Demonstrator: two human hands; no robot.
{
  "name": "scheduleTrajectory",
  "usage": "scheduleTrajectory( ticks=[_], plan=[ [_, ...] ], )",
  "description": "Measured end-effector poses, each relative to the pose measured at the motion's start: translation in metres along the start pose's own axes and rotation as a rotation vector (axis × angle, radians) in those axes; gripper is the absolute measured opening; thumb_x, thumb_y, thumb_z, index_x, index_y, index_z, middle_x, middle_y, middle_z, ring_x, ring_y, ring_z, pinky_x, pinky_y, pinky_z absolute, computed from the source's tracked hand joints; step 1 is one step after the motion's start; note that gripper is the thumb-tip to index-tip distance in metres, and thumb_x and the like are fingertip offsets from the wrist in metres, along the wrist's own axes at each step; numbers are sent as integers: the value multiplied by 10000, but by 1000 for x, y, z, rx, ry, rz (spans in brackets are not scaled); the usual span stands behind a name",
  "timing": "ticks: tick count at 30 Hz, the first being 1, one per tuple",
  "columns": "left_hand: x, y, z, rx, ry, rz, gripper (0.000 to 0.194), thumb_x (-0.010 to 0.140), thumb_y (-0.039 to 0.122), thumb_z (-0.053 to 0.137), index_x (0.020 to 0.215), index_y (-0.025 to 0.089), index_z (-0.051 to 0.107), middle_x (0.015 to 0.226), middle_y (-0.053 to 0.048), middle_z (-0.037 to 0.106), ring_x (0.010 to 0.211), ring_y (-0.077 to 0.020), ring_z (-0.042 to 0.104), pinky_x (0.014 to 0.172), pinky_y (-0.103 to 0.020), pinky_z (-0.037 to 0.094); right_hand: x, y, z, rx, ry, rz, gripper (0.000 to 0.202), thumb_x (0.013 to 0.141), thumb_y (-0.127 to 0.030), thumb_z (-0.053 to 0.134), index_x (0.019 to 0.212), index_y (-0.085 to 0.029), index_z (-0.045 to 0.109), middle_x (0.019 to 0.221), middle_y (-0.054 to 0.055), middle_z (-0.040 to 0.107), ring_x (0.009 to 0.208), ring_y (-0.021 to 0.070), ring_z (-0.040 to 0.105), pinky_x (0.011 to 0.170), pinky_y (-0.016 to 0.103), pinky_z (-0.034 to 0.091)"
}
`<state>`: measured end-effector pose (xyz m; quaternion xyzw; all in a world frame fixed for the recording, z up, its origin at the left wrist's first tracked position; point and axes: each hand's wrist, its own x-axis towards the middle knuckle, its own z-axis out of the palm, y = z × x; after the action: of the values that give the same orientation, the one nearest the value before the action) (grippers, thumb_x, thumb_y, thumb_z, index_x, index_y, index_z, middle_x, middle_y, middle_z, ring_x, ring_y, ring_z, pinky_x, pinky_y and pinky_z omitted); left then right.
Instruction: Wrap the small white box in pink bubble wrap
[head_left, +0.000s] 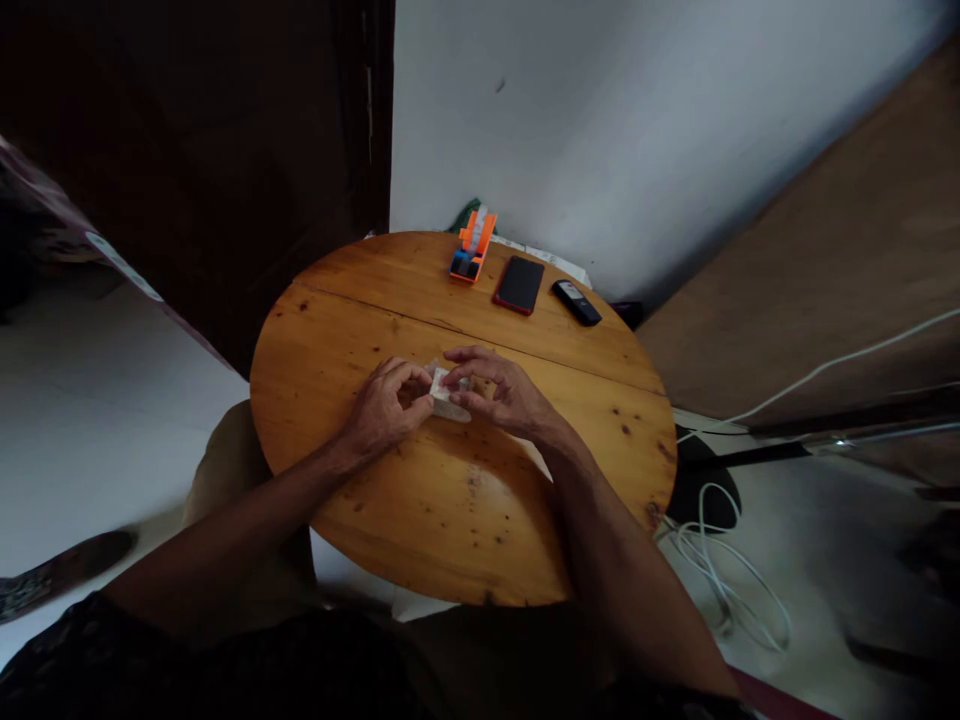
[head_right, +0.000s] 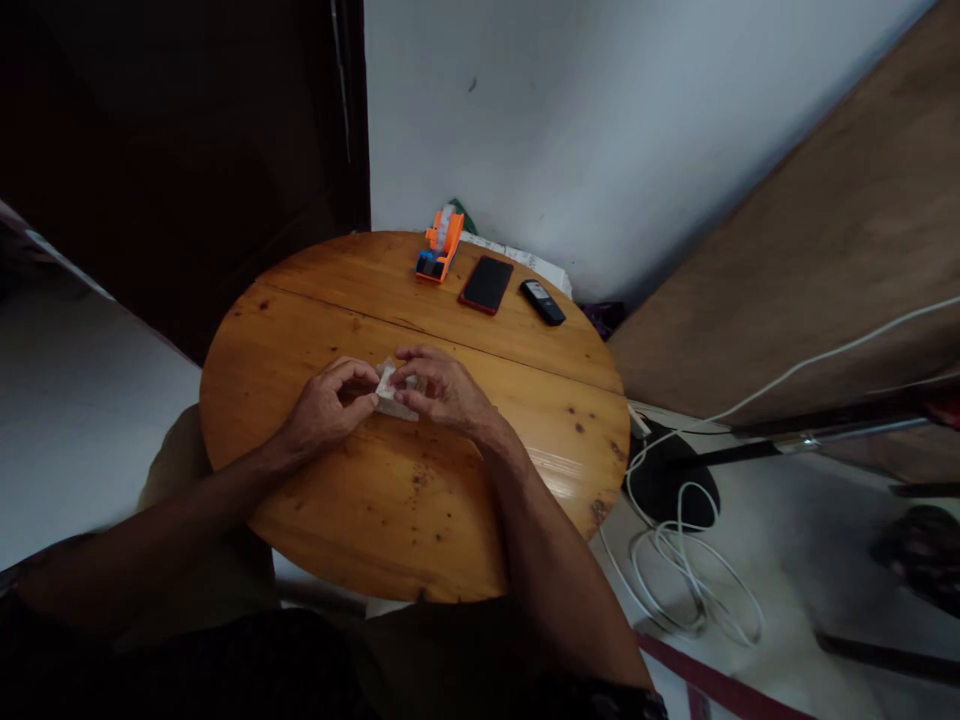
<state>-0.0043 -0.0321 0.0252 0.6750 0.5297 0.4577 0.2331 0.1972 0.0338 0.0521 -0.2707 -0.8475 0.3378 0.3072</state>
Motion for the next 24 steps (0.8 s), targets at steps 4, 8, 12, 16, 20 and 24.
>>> scheduleTrajectory(
  ticks=[4, 8, 12, 16, 20, 24],
  plan=[
    [0, 0, 0, -20, 8, -4, 92, 764, 171, 604, 849, 206, 616, 918, -37, 636, 883, -187, 635, 795, -319, 545, 1, 1, 8, 21, 144, 25, 277, 885, -488, 643, 839, -228, 728, 1137, 87, 701, 1092, 245, 652, 979, 429, 490],
    [0, 0, 0, -23, -8, 11, 80, 773, 196, 621, 852, 208, 623, 924, -38, 640, 881, -188, 636, 772, -310, 542, 1, 2, 9, 101, 326, 103, 308, 881, -535, 635, 828, -234, 674, 1098, 69, 719, 1086, 241, 653, 994, 430, 475],
    [-1, 3, -1, -5, -11, 48, 63, 804, 257, 641, 840, 207, 627, 922, -42, 652, 892, -193, 631, 777, -313, 525, 2, 2, 4, 235, 417, 147, 311, 859, -536, 663, 825, -226, 653, 1093, 65, 719, 1107, 233, 642, 986, 407, 479],
    [-1, 6, -2, -35, -9, 69, 102, 807, 269, 650, 740, 208, 605, 884, -38, 664, 871, -190, 636, 790, -320, 514, 2, 2, 0, 333, 508, 159, 270, 828, -493, 701, 833, -228, 652, 1098, 54, 720, 1103, 224, 641, 1007, 410, 473],
    [-1, 6, -3, -60, -1, 65, 221, 813, 306, 636, 632, 207, 556, 835, -34, 667, 816, -179, 639, 764, -312, 514, 3, 9, -5, 332, 594, 191, 254, 812, -474, 705, 843, -226, 655, 1077, 49, 728, 1068, 219, 652, 993, 415, 482],
    [-1, 5, -4, -68, 61, 40, 253, 811, 330, 633, 616, 207, 528, 825, -35, 666, 799, -176, 642, 768, -318, 520, 3, 22, -10, 298, 654, 240, 245, 814, -462, 685, 858, -222, 659, 1006, 45, 736, 986, 200, 662, 910, 378, 508]
  ],
)
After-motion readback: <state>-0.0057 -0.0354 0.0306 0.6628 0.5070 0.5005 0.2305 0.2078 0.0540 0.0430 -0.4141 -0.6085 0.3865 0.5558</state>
